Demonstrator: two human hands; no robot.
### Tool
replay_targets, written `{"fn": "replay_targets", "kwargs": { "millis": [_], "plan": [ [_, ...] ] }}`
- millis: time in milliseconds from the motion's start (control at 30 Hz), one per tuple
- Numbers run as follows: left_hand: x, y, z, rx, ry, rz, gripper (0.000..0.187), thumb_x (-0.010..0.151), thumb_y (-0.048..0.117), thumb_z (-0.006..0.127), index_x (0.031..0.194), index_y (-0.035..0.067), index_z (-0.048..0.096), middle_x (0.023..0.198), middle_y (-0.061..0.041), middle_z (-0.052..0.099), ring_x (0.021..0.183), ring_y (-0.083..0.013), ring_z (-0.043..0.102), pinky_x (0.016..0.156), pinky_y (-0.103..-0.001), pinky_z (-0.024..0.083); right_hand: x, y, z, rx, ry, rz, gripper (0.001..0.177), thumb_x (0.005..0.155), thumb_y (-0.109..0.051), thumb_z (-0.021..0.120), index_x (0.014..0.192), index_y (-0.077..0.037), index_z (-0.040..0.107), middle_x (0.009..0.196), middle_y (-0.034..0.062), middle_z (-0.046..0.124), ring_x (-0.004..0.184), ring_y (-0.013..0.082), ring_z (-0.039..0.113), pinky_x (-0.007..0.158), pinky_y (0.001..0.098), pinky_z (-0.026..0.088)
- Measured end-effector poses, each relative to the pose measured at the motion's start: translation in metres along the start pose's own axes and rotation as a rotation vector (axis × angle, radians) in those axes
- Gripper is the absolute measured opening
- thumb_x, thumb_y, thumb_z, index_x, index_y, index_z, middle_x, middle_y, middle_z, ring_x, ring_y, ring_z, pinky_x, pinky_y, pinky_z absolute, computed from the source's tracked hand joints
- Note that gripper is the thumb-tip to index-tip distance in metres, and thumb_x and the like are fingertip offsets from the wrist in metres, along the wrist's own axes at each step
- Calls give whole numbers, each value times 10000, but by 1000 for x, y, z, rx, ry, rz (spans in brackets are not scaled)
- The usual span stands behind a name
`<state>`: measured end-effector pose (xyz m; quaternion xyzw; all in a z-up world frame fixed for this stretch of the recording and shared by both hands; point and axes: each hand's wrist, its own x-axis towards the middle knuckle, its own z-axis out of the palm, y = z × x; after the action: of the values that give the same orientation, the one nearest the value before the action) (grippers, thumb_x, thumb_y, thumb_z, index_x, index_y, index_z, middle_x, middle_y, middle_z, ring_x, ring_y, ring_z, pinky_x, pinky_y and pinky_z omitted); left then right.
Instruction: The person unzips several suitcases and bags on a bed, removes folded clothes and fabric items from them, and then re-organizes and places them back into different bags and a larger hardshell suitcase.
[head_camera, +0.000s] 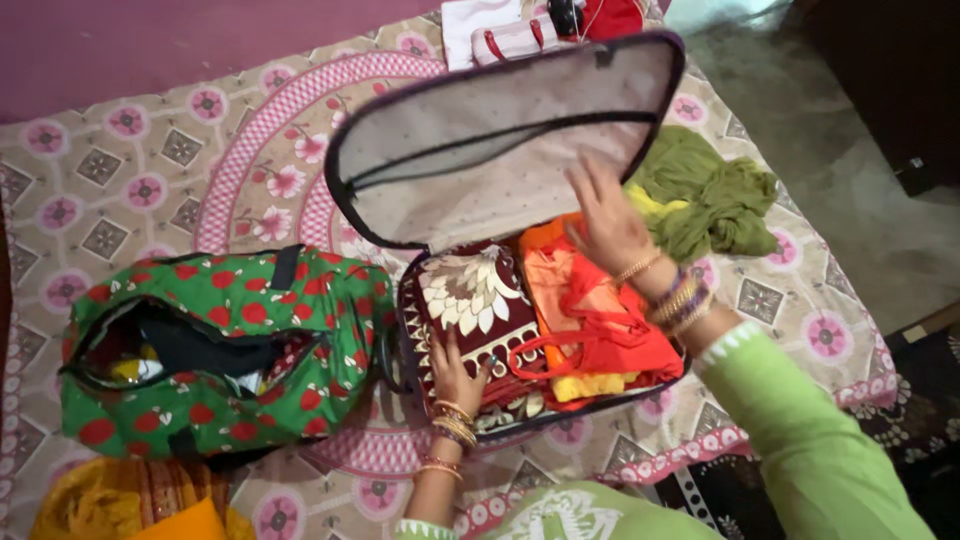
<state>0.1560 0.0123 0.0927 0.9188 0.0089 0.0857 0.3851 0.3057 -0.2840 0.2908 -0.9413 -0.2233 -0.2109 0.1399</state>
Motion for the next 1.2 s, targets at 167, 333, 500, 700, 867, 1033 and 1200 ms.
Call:
{"fn": "replay_targets", "kwargs": {
  "millis": [167,333,500,700,867,1033,1200],
  "plan": [
    [-12,4,8,32,6,-101,994,808,378,818,1595,155,255,1640,-279,186,1496,-478,239,1200,-513,293,-144,-15,36,-69,-869,404,1361,627,-683,848,1609,-178,53,1683,205,27,1529,488,95,1140,701,231],
    [-26,7,19,150,-11,-210,901,873,412,748,1602,234,249,1640,-260,210,1475,-467,286,1167,-510,351,-207,-31,52,-109,-600,458,1310,608,-667,848,1598,-246,102,1676,165,109,1513,474,152,1103,770,236],
    [-36,1,23,191,-57,-260,814,936,374,658,1625,272,238,1655,-262,201,1473,-478,332,1112,-510,436,-227,-14,82,-187,-440,316,1126,636,-352,846,1596,-274,263,1640,184,269,1472,439,298,1159,634,342],
    [-52,12,14,163,-94,-338,774,955,408,613,1600,341,190,1687,-222,160,1402,-463,438,963,-485,568,-208,55,87,332,-124,444,665,770,-23,634,1426,-119,573,1284,254,673,1191,415,659,994,444,532],
    [-62,17,14,173,-47,-309,775,975,383,629,1613,334,193,1666,-231,195,1392,-472,446,974,-506,556,-193,73,52,329,-282,467,647,776,-99,723,1406,-102,576,1136,268,697,1063,418,672,890,466,554],
    [-69,43,24,410,256,-34,743,847,249,718,1523,141,429,1580,-249,284,1408,-493,392,1121,-546,425,-196,60,46,379,-351,185,656,740,-105,726,1383,-114,596,1226,214,695,1126,372,678,929,428,555],
    [-73,100,56,156,68,145,291,824,101,679,1112,69,697,1313,-127,631,1265,-348,570,1078,-437,494,-195,57,37,508,-471,293,627,828,-242,785,1396,-112,552,1310,204,634,1203,349,622,969,409,510]
  ]
}}
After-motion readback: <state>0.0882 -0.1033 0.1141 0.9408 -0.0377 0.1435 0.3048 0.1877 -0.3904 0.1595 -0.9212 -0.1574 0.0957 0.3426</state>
